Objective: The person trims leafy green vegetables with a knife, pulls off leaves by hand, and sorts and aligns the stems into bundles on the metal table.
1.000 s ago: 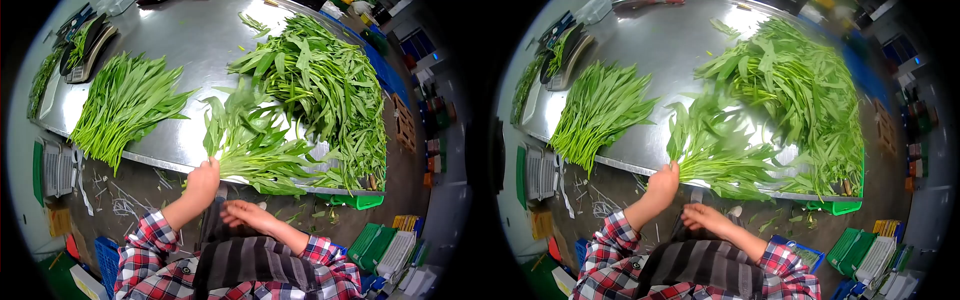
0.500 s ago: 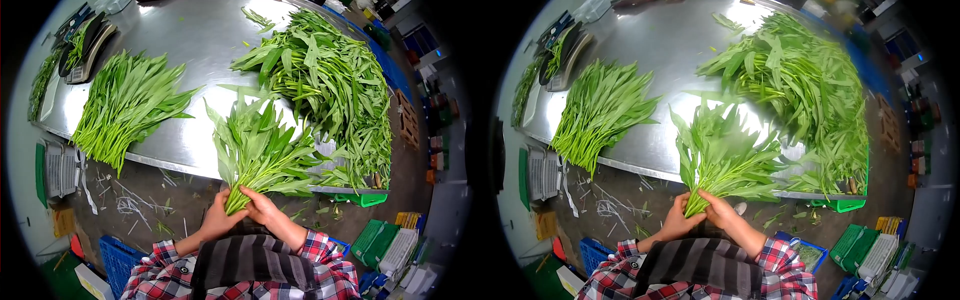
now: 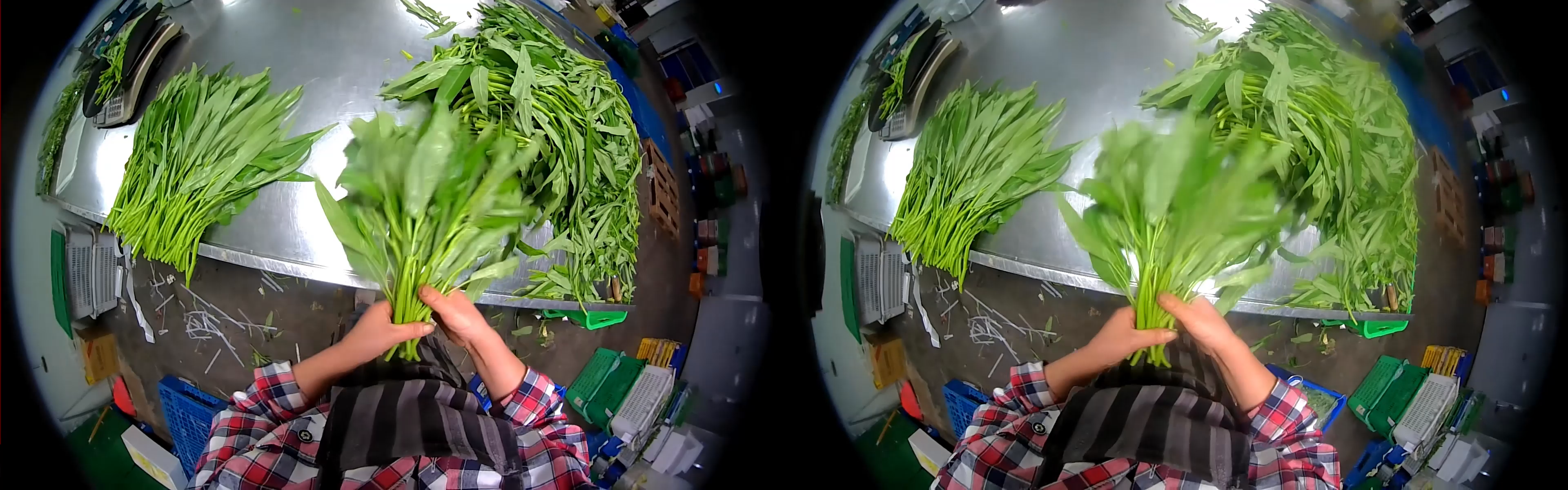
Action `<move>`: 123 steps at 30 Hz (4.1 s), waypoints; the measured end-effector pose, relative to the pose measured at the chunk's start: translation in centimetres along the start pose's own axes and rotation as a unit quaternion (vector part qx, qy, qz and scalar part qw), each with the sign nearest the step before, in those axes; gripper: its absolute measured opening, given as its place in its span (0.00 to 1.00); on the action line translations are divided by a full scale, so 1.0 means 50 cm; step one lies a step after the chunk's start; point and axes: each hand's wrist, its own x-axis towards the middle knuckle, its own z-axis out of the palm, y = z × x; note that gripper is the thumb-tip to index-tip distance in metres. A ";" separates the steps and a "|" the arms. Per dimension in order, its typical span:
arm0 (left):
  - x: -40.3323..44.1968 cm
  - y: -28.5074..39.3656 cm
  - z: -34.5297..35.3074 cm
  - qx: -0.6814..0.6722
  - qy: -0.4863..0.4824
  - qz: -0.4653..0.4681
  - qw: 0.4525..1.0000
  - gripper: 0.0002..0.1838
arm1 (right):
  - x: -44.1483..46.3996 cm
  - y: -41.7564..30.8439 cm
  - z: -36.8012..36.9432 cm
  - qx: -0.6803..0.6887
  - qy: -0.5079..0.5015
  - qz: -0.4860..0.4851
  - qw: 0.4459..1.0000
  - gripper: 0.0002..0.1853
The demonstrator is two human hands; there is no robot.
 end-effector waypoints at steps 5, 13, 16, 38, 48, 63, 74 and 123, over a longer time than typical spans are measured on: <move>-0.012 -0.100 0.003 -0.061 -0.139 -0.003 0.988 0.19 | -0.049 0.139 -0.027 -0.021 0.081 0.063 0.995 0.24; 0.012 -0.112 0.012 -0.193 -0.160 -0.056 0.967 0.17 | -0.084 -0.017 -0.037 -0.368 0.208 -0.041 0.905 0.17; 0.022 -0.134 0.012 -0.170 -0.157 -0.065 0.971 0.17 | -0.060 -0.045 -0.006 -0.381 0.234 -0.233 0.863 0.09; -0.008 -0.122 0.033 -0.142 0.066 -0.036 0.987 0.17 | -0.127 0.039 0.010 -0.056 -0.196 -0.027 0.979 0.04; 0.014 -0.098 0.035 -0.143 -0.066 -0.087 0.984 0.17 | -0.082 -0.092 -0.106 -0.441 0.239 -0.191 0.843 0.13; 0.004 -0.112 0.050 -0.065 -0.007 -0.039 0.997 0.17 | -0.005 -0.109 -0.019 -0.422 0.127 -0.256 0.861 0.13; 0.000 -0.126 0.055 -0.002 0.032 -0.053 0.998 0.17 | 0.010 -0.078 0.021 -0.341 -0.012 -0.148 0.928 0.09; -0.051 -0.030 0.027 0.074 0.071 -0.048 0.994 0.24 | 0.083 -0.077 -0.059 -0.279 -0.262 0.176 0.907 0.23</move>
